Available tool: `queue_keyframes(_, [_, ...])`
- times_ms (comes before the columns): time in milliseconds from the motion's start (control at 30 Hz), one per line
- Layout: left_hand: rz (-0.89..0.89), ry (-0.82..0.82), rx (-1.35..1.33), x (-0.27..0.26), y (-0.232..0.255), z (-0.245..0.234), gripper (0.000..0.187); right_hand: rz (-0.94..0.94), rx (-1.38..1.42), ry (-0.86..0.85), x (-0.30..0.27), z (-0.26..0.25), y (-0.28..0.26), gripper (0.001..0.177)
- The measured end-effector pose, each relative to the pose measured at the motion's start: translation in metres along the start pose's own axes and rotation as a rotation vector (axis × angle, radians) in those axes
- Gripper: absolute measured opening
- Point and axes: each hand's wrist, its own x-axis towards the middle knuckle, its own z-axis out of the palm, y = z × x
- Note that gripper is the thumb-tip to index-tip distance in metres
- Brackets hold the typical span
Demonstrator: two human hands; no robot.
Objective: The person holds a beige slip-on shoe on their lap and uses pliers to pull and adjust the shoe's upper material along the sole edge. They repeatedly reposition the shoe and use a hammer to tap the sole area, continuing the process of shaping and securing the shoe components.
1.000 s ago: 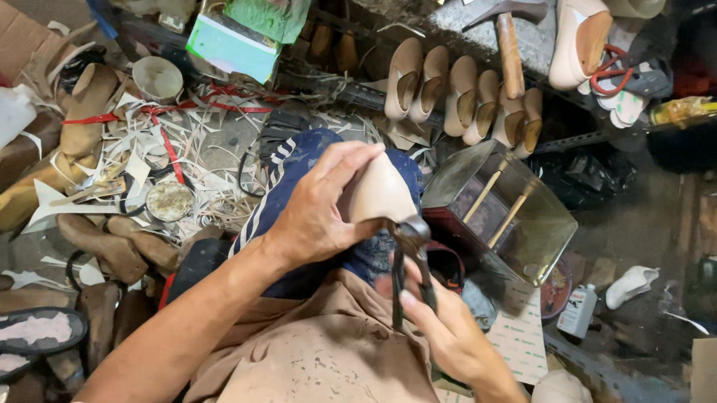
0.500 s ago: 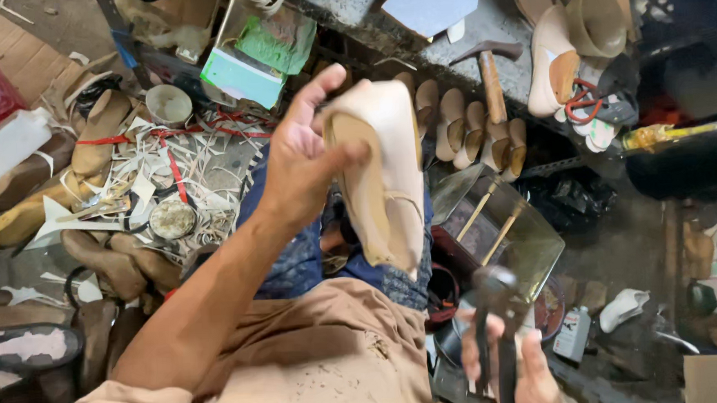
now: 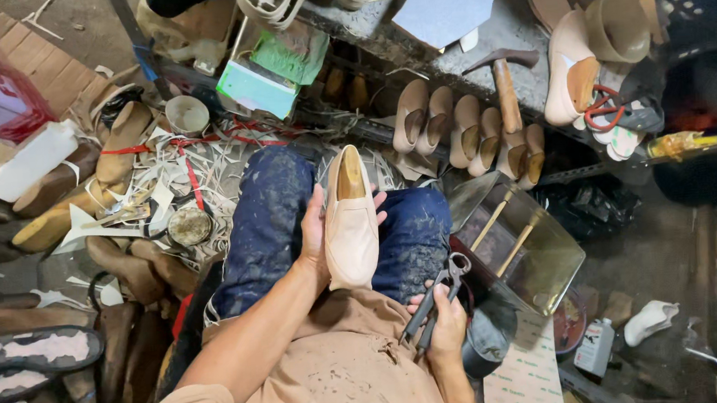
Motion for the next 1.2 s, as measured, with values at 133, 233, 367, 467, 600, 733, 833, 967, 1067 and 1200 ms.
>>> queue_keyframes(133, [0.007,0.007,0.0,0.013,-0.002,-0.017,0.098,0.015,0.0,-0.019,0.002,-0.002,0.004,0.033])
queue_keyframes(233, [0.007,0.005,-0.03,0.013,-0.003,-0.02,0.096,0.005,-0.017,-0.008,0.0,-0.001,0.002,0.033])
queue_keyframes(367, [-0.001,-0.011,0.011,0.012,-0.002,-0.019,0.096,-0.012,-0.009,-0.007,-0.003,0.002,0.0,0.033])
queue_keyframes(467, [-0.001,-0.016,0.012,0.013,-0.002,-0.024,0.096,-0.019,-0.022,-0.011,-0.005,0.003,-0.003,0.033])
queue_keyframes(600, [0.004,-0.019,-0.011,0.016,-0.004,-0.029,0.089,-0.023,-0.026,-0.014,-0.005,0.002,-0.004,0.032])
queue_keyframes(733, [-0.004,-0.047,-0.018,0.019,-0.004,-0.035,0.088,-0.025,-0.043,-0.003,-0.005,0.002,-0.004,0.033])
queue_keyframes(833, [-0.018,-0.08,-0.027,0.019,-0.004,-0.036,0.087,-0.026,-0.024,-0.014,-0.006,0.002,-0.005,0.032])
queue_keyframes(967, [-0.034,-0.07,-0.025,0.019,-0.004,-0.036,0.086,-0.021,-0.01,-0.013,-0.005,0.001,-0.002,0.031])
queue_keyframes(1067, [-0.033,-0.074,-0.015,0.021,-0.004,-0.04,0.085,-0.022,-0.004,-0.014,-0.006,0.001,-0.004,0.031])
queue_keyframes(1200, [-0.028,-0.098,-0.01,0.024,-0.005,-0.048,0.081,-0.031,-0.013,-0.016,-0.004,0.0,-0.003,0.033])
